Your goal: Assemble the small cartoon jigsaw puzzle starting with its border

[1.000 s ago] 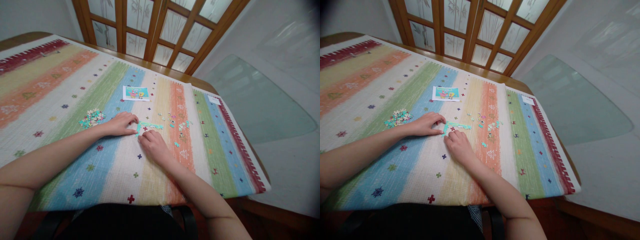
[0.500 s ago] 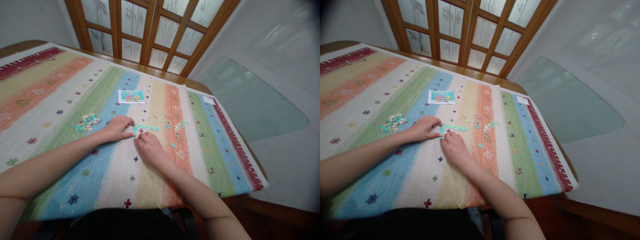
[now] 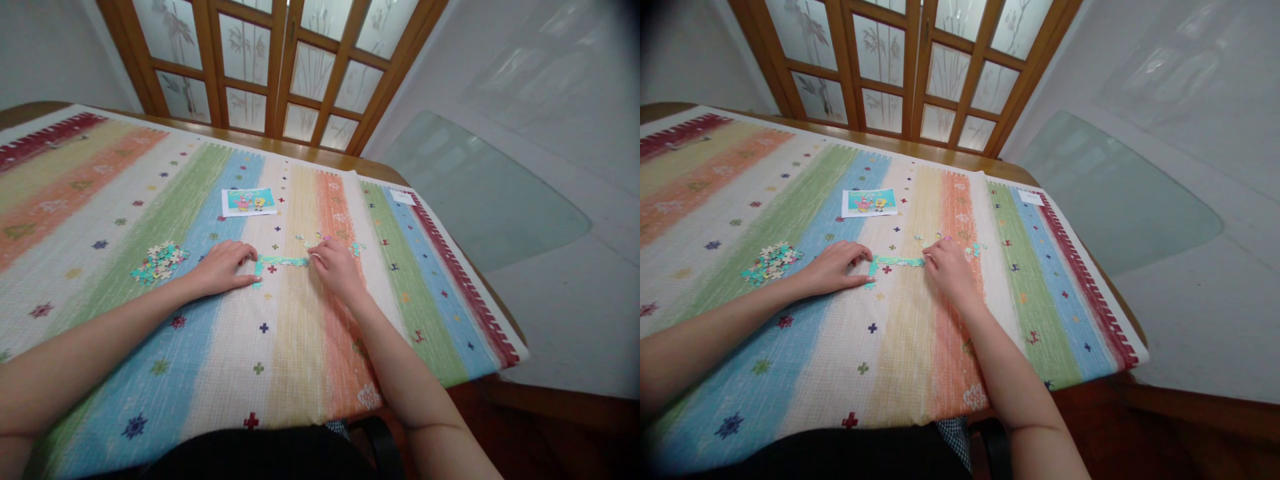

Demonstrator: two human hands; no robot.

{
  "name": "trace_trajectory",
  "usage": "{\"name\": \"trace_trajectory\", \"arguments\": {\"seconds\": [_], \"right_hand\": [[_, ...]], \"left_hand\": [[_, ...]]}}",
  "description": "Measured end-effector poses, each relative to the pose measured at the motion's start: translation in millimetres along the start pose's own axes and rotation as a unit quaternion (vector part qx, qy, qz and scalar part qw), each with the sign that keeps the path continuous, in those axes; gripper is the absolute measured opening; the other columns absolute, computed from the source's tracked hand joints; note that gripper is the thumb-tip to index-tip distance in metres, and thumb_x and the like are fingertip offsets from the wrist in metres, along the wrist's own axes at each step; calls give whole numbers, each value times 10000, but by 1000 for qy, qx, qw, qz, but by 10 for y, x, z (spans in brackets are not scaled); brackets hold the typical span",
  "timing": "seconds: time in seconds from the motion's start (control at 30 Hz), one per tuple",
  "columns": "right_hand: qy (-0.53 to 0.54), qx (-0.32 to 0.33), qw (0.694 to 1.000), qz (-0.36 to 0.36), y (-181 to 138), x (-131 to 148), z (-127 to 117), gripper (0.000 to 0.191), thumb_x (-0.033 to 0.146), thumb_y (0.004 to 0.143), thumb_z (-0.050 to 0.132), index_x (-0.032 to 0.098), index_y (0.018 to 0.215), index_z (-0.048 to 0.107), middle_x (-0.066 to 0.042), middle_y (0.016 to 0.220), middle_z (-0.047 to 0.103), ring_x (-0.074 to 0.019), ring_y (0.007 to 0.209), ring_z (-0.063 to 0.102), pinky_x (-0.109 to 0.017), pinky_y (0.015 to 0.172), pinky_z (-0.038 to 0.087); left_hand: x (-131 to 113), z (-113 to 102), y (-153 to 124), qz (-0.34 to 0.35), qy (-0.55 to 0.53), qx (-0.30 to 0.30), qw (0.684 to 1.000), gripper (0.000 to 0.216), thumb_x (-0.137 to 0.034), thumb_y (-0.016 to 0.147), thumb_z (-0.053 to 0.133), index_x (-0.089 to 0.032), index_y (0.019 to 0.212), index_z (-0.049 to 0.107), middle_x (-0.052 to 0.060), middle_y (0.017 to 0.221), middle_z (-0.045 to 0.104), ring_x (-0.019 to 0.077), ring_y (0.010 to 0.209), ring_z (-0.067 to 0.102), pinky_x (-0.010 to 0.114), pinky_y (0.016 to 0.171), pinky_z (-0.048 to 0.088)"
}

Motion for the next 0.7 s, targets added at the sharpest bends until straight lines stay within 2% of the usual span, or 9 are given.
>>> {"name": "trace_trajectory", "arguments": {"seconds": [0.1,0.23,0.4,0.53,0.7], "right_hand": [[-37,44,996,64,15,-324,-176,189,142,913,608,186,966,783,-119,979,745,-277,973,653,-417,888,482],[-26,120,990,66,-43,-581,-374,188,153,907,615,179,979,787,-110,972,755,-246,945,666,-372,885,486],[-68,133,979,140,-146,-814,-517,222,136,888,596,177,979,794,-116,954,744,-225,855,660,-348,811,482],[-34,160,974,157,-162,-842,-483,162,171,885,635,201,916,791,-90,931,740,-209,839,657,-328,779,484],[-22,172,973,150,-130,-750,-409,123,203,892,676,192,951,783,-95,965,732,-202,845,655,-320,786,492]], "left_hand": [[-1,-16,4,0,-2,5,1000,474,-617,858,711,-226,1112,625,33,930,626,247,885,579,347,811,380],[7,-24,4,7,-4,10,1000,467,-613,868,703,-223,1113,623,33,924,623,246,884,578,348,809,387],[16,-23,7,16,3,11,1000,464,-613,877,695,-221,1114,622,36,925,623,248,886,581,353,811,391],[4,-33,8,10,1,11,1000,467,-623,875,683,-222,1107,628,37,915,627,254,886,585,356,807,396],[-10,-48,8,15,1,8,1000,477,-639,877,669,-220,1101,630,38,915,624,251,879,587,352,802,397]]}}
Point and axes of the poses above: each hand's wrist, its own y-axis towards the middle knuckle, its own z-axis out of the palm, x = y × z, the point moved 1 cm from there along y, towards the middle knuckle
